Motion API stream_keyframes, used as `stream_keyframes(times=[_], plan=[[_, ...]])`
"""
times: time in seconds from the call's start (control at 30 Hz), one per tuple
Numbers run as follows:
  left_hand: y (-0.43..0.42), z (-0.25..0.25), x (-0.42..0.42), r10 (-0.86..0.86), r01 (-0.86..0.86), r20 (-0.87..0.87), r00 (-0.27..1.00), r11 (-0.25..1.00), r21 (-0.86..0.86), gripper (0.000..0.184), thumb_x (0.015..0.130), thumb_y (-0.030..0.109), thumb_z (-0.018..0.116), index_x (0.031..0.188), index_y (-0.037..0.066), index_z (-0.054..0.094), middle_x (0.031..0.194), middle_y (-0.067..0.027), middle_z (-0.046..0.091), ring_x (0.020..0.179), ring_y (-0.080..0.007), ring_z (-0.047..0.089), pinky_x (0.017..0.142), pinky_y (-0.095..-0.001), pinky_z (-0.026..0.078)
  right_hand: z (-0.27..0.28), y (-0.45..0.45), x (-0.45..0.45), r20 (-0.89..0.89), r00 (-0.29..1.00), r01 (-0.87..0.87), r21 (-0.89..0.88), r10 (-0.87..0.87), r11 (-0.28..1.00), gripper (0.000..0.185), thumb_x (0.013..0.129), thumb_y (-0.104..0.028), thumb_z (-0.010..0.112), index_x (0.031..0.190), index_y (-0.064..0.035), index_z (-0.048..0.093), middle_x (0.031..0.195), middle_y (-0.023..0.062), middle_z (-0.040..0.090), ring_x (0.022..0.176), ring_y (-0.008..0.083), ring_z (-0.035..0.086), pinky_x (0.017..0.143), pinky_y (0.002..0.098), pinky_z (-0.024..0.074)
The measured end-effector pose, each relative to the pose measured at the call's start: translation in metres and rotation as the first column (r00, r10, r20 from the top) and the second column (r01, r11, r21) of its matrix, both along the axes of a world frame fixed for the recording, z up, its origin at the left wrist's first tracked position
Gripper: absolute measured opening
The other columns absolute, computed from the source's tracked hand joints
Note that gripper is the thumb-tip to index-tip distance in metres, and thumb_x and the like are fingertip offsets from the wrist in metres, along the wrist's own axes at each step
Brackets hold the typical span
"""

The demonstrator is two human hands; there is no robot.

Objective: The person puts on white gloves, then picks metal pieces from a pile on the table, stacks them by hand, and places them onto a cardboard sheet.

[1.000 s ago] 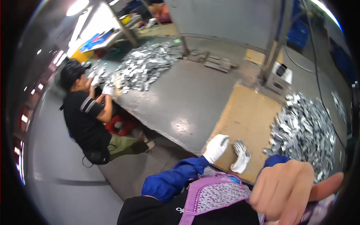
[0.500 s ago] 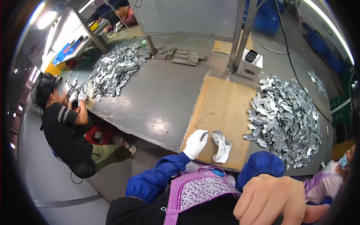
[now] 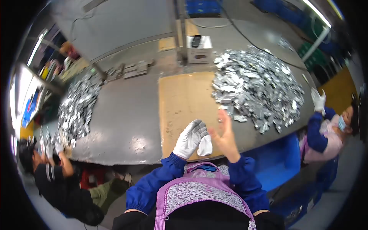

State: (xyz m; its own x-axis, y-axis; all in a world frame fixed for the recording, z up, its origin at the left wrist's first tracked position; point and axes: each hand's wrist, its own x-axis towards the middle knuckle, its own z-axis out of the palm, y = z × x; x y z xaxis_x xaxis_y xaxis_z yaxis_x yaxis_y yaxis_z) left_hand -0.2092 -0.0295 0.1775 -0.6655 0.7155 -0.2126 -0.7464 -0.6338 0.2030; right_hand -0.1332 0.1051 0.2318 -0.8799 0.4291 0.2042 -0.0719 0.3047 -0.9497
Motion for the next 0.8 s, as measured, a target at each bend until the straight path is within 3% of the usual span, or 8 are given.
stream_keyframes(times=[0.07,0.13,0.2,0.27,0.3,0.53,0.7,0.8], plan=[[0.015,0.000,0.012,-0.106,0.106,-0.009,0.994,0.994,0.001,0.025,0.094,0.016,0.052,0.114,0.001,0.055,0.112,-0.0117,0.059,0.104,-0.0223,0.056,0.095,-0.0385,0.045,-0.035,-0.018,0.014,-0.037,0.999,0.019,-0.441,-0.039,0.897,0.060,0.089,-0.027,0.063,0.135,-0.0002,0.035,0.134,0.0157,0.043,0.123,0.0239,0.043,0.100,0.0347,0.0359],[0.030,-0.005,0.030,-0.257,0.254,0.058,0.965,0.965,0.059,0.024,0.095,0.015,0.050,0.113,0.001,0.057,0.116,-0.0108,0.058,0.108,-0.0216,0.055,0.098,-0.0373,0.043,-0.018,-0.022,0.029,-0.026,0.976,0.207,-0.184,-0.215,0.961,0.037,0.094,-0.023,0.055,0.124,-0.0020,0.051,0.120,0.0090,0.058,0.113,0.0170,0.051,0.094,0.0292,0.0401],[0.039,-0.011,0.047,-0.265,0.263,-0.054,0.963,0.964,-0.042,0.025,0.094,0.014,0.051,0.114,0.001,0.057,0.118,-0.0114,0.057,0.110,-0.0215,0.054,0.099,-0.0357,0.042,-0.033,-0.018,0.038,0.004,0.932,0.346,-0.306,-0.362,0.887,0.024,0.096,-0.019,0.051,0.111,-0.0025,0.061,0.104,0.0053,0.065,0.098,0.0123,0.058,0.087,0.0257,0.0440],[0.047,-0.017,0.054,-0.422,0.414,0.052,0.905,0.903,0.114,0.025,0.093,0.013,0.053,0.115,0.001,0.057,0.121,-0.0121,0.056,0.112,-0.0212,0.053,0.100,-0.0351,0.040,-0.051,-0.009,0.052,0.001,0.910,0.404,-0.236,-0.416,0.884,0.022,0.096,-0.018,0.052,0.108,-0.0023,0.060,0.104,0.0049,0.066,0.088,0.0068,0.056,0.079,0.0230,0.0454],[0.051,-0.007,0.059,-0.455,0.453,0.014,0.891,0.889,0.069,0.024,0.092,0.012,0.055,0.113,0.001,0.058,0.120,-0.0119,0.057,0.111,-0.0210,0.054,0.099,-0.0347,0.041,-0.055,-0.009,0.059,0.017,0.891,0.429,-0.354,-0.453,0.831,0.022,0.095,-0.019,0.053,0.108,-0.0023,0.060,0.104,0.0044,0.066,0.088,0.0060,0.056,0.078,0.0226,0.0454],[0.071,-0.029,0.084,-0.492,0.492,-0.004,0.870,0.870,-0.016,0.030,0.090,0.015,0.058,0.117,0.001,0.058,0.122,-0.0093,0.057,0.117,-0.0221,0.049,0.105,-0.0363,0.035,-0.092,0.009,0.086,0.021,0.861,0.469,-0.423,-0.509,0.775,0.020,0.096,-0.017,0.050,0.104,-0.0001,0.057,0.098,0.0096,0.067,0.093,0.0127,0.062,0.084,0.0264,0.0478],[0.084,-0.022,0.094,-0.451,0.444,-0.104,0.886,0.892,-0.081,0.052,0.094,0.026,0.051,0.135,-0.004,0.039,0.139,-0.0131,0.041,0.131,-0.0224,0.035,0.112,-0.0355,0.023,-0.099,0.026,0.074,-0.051,0.843,0.397,-0.614,-0.536,0.682,0.026,0.098,-0.025,0.047,0.101,-0.0006,0.055,0.097,0.0100,0.067,0.086,0.0122,0.064,0.077,0.0260,0.0520],[0.083,-0.012,0.096,-0.416,0.392,-0.182,0.891,0.907,-0.155,0.059,0.091,0.036,0.054,0.139,0.005,0.037,0.143,-0.0101,0.037,0.131,-0.0228,0.035,0.107,-0.0376,0.030,-0.110,0.033,0.068,-0.026,0.879,0.362,-0.614,-0.476,0.702,0.028,0.098,-0.027,0.045,0.101,-0.0009,0.055,0.103,0.0100,0.067,0.093,0.0120,0.062,0.083,0.0265,0.0492]])
